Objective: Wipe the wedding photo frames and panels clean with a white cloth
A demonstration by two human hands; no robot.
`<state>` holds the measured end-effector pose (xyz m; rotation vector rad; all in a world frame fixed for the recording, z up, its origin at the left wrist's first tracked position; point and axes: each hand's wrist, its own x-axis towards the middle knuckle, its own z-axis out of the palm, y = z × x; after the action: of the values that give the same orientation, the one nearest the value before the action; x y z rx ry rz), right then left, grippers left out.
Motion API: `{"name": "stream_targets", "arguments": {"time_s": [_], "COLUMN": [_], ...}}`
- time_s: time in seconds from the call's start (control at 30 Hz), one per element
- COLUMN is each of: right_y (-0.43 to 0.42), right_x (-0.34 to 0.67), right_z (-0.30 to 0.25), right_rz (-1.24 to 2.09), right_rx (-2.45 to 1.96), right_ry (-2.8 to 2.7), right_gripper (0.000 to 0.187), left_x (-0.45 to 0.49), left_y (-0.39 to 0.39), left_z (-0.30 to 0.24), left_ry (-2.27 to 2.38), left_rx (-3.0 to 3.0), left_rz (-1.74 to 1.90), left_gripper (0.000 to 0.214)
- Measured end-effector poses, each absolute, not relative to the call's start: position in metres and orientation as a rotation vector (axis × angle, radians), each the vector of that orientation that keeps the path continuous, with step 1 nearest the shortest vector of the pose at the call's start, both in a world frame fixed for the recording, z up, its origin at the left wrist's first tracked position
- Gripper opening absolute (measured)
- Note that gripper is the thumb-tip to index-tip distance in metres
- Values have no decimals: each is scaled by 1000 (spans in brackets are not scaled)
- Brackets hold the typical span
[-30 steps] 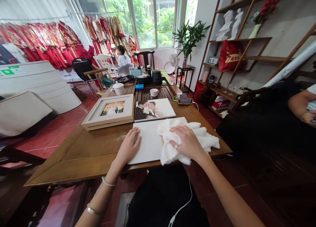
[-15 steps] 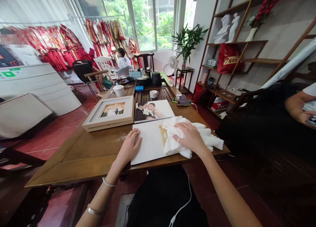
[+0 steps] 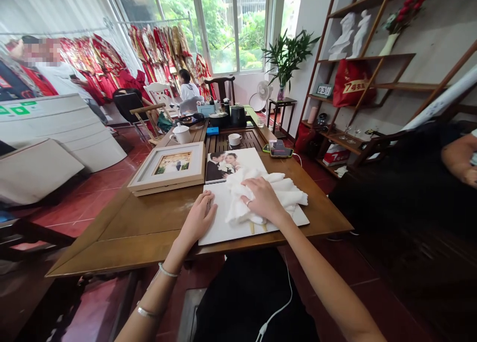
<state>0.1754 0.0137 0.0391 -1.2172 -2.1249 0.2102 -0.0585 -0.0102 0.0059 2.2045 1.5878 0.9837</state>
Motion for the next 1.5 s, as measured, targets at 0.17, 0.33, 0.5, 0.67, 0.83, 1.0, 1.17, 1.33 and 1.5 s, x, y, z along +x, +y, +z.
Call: {"name": "stream_targets", "arguments": {"time_s": [0.17,0.33,0.5,0.67,0.83,1.0,1.17,1.33,1.5], "right_y": [-33,-48,-13,32,49,34,-10,-62,-61], "right_x": [195,211,202,175,147,138,147,159,155], "right_z": [45,47,43,58,72,69,66,66,65], "right_rz": [249,322,297,276,211,185,180,185,175], "right_rx": [-953,-915,-1204,-1529,-1611,-1422,-1161,-1157,-1331], "right_ry": [-2309,-2334,-2200,-2226,-2356,-2511,-2606,-2598,-2514], "right_gripper": [32,34,32,33,35,32,30,32,33], "left_x": [-58,-58,-61,-62,-61,-60,-60,-60,-60], "left_y": [-10,-11,-9,-9,-9,-10,-10,-9,-10], "left_z": [6,8,6,7,7,6,5,2,3], "left_ry": [1584,1577,1554,1542,1550,1563,1560,1556,1562], "left_rx": [2189,2200,2239,2257,2268,2267,2259,2268,2259], "left_rz": [994,970,991,945,941,972,957,988,985], "left_gripper": [24,24,23,25,26,26,27,29,27]}}
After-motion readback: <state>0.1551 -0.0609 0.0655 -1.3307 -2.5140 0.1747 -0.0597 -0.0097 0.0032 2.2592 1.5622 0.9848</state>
